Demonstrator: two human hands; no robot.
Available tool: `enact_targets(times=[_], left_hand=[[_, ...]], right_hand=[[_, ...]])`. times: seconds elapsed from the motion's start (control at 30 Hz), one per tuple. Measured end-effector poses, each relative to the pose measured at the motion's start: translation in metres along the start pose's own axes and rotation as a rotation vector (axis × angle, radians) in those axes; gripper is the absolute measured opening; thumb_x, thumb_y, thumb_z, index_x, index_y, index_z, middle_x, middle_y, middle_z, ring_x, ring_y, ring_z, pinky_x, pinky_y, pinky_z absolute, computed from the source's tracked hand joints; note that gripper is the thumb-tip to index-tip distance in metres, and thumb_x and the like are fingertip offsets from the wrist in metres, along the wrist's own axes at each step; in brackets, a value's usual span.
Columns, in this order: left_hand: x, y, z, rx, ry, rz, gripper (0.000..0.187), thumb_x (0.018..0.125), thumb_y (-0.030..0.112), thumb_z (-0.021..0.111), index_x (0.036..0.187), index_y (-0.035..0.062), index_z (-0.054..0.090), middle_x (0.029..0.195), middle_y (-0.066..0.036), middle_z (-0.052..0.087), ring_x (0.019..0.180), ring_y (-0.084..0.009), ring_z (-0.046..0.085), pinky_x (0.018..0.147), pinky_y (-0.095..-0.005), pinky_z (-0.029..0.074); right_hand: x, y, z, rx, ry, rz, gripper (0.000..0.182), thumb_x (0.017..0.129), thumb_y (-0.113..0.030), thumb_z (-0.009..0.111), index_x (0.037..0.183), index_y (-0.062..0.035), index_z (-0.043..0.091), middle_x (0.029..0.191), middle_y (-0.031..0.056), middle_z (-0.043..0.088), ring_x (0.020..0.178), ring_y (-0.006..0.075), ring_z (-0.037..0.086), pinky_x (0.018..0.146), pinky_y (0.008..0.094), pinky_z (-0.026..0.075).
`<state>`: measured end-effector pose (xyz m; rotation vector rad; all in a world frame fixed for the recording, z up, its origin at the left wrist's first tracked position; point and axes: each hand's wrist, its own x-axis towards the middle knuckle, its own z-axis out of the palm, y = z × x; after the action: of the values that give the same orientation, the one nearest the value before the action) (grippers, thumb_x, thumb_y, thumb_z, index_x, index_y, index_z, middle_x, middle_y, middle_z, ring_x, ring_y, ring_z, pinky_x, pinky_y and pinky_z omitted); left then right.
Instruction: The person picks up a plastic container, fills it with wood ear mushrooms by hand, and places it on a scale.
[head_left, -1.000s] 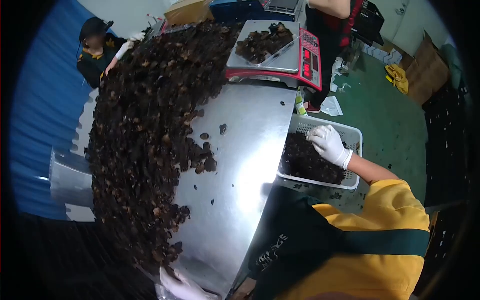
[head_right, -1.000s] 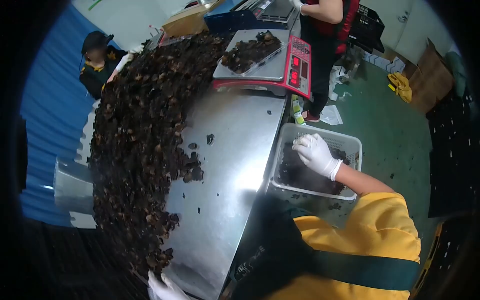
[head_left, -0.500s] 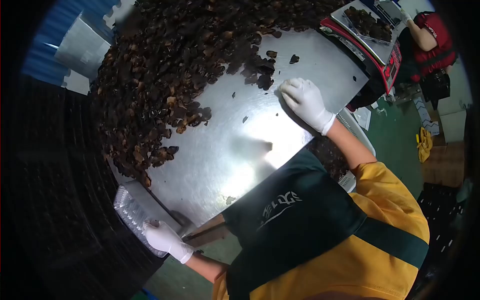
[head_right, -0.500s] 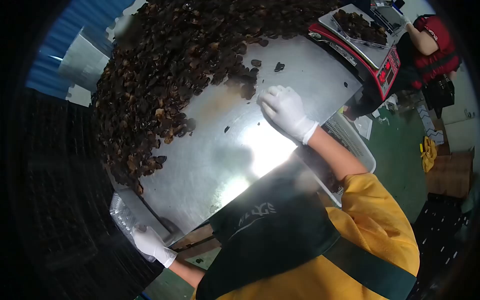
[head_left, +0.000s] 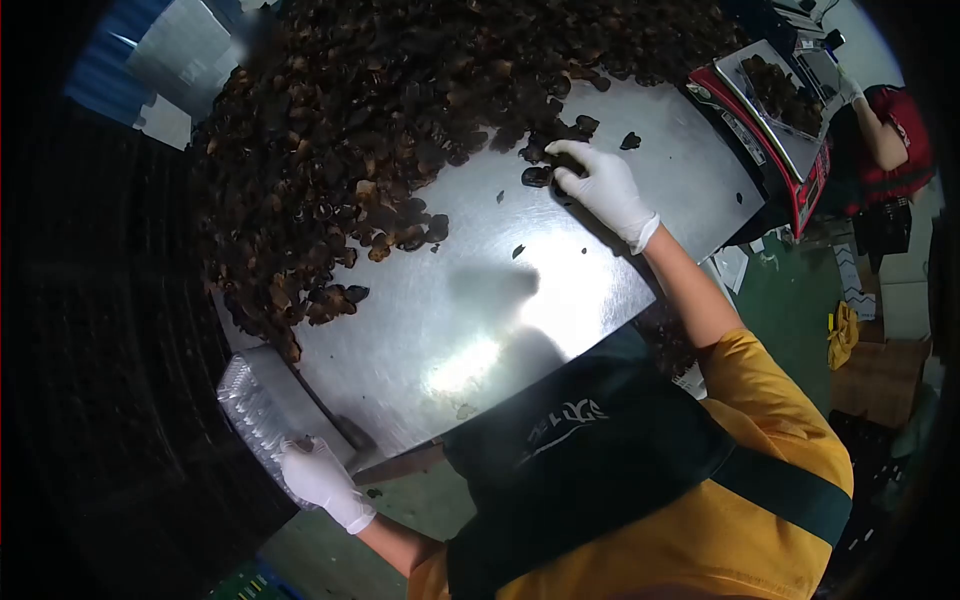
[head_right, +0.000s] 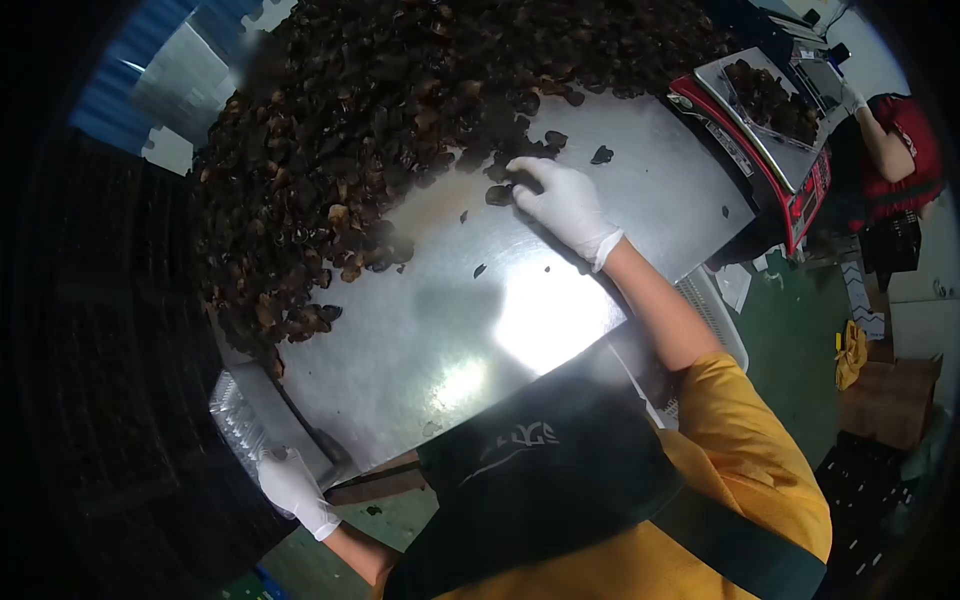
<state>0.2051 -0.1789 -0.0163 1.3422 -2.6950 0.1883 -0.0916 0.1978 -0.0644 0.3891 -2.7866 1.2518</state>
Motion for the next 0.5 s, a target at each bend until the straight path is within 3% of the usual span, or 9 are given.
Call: enact_targets(times=[0.03, 0.13, 0.23, 0.33, 0.37, 0.43, 0.5], left_hand=[[0.000, 0.000, 0.000, 0.001, 0.000, 0.000, 0.017, 0.080, 0.015, 0.068, 0.093, 0.0045, 0.067, 0.085, -0.014, 0.071, 0.075, -0.0333, 0.067, 0.068, -0.0426, 0.051], [0.000, 0.001, -0.005, -0.066, 0.047, -0.036, 0.015, 0.079, 0.016, 0.068, 0.088, 0.0039, 0.067, 0.084, -0.015, 0.070, 0.074, -0.0340, 0.067, 0.067, -0.0427, 0.051], [-0.002, 0.003, -0.016, -0.164, 0.009, -0.062, 0.016, 0.078, 0.014, 0.069, 0.087, 0.0008, 0.069, 0.086, -0.018, 0.071, 0.077, -0.0352, 0.068, 0.070, -0.0423, 0.051], [-0.003, 0.000, -0.017, -0.196, -0.002, -0.119, 0.015, 0.079, 0.014, 0.070, 0.087, 0.0003, 0.068, 0.086, -0.017, 0.071, 0.075, -0.0334, 0.067, 0.069, -0.0415, 0.051], [-0.006, -0.006, -0.010, -0.210, 0.088, -0.092, 0.013, 0.080, 0.013, 0.070, 0.083, 0.0012, 0.066, 0.082, -0.015, 0.069, 0.072, -0.0309, 0.066, 0.068, -0.0406, 0.050], [-0.010, -0.001, -0.021, -0.218, 0.184, -0.075, 0.013, 0.081, 0.013, 0.070, 0.080, 0.0022, 0.064, 0.079, -0.012, 0.067, 0.068, -0.0285, 0.064, 0.066, -0.0397, 0.050], [-0.031, 0.013, -0.045, -0.429, 0.372, -0.071, 0.011, 0.082, 0.011, 0.069, 0.083, 0.0022, 0.062, 0.079, -0.011, 0.064, 0.069, -0.0277, 0.062, 0.066, -0.0396, 0.049]], right_hand=[[0.001, -0.001, 0.005, -0.168, -0.004, -0.165, 0.033, 0.082, -0.025, 0.064, 0.111, -0.0092, 0.067, 0.101, 0.0130, 0.068, 0.088, 0.0284, 0.068, 0.080, 0.0384, 0.053], [0.003, -0.013, 0.014, -0.506, -0.050, -0.247, 0.025, 0.078, -0.024, 0.065, 0.097, -0.0087, 0.069, 0.090, 0.0122, 0.064, 0.084, 0.0295, 0.065, 0.075, 0.0408, 0.052], [0.016, -0.002, 0.024, -0.540, -0.031, -0.251, 0.022, 0.077, -0.024, 0.066, 0.091, -0.0076, 0.070, 0.088, 0.0122, 0.063, 0.083, 0.0290, 0.065, 0.073, 0.0412, 0.052], [0.012, -0.008, 0.016, -0.247, 0.031, -0.138, 0.023, 0.079, -0.024, 0.065, 0.093, -0.0074, 0.070, 0.092, 0.0113, 0.064, 0.085, 0.0305, 0.065, 0.076, 0.0398, 0.051], [0.008, -0.009, 0.011, -0.131, 0.028, -0.076, 0.026, 0.080, -0.025, 0.063, 0.098, -0.0074, 0.070, 0.098, 0.0123, 0.065, 0.087, 0.0316, 0.064, 0.080, 0.0387, 0.051], [0.002, -0.009, 0.004, 0.239, 0.007, 0.034, 0.025, 0.083, -0.016, 0.064, 0.102, -0.0008, 0.069, 0.095, 0.0095, 0.066, 0.078, 0.0193, 0.065, 0.075, 0.0295, 0.050], [-0.013, -0.029, -0.004, 0.681, -0.032, 0.242, 0.020, 0.087, -0.008, 0.064, 0.102, 0.0039, 0.067, 0.088, 0.0033, 0.063, 0.074, 0.0070, 0.058, 0.068, 0.0216, 0.047]])
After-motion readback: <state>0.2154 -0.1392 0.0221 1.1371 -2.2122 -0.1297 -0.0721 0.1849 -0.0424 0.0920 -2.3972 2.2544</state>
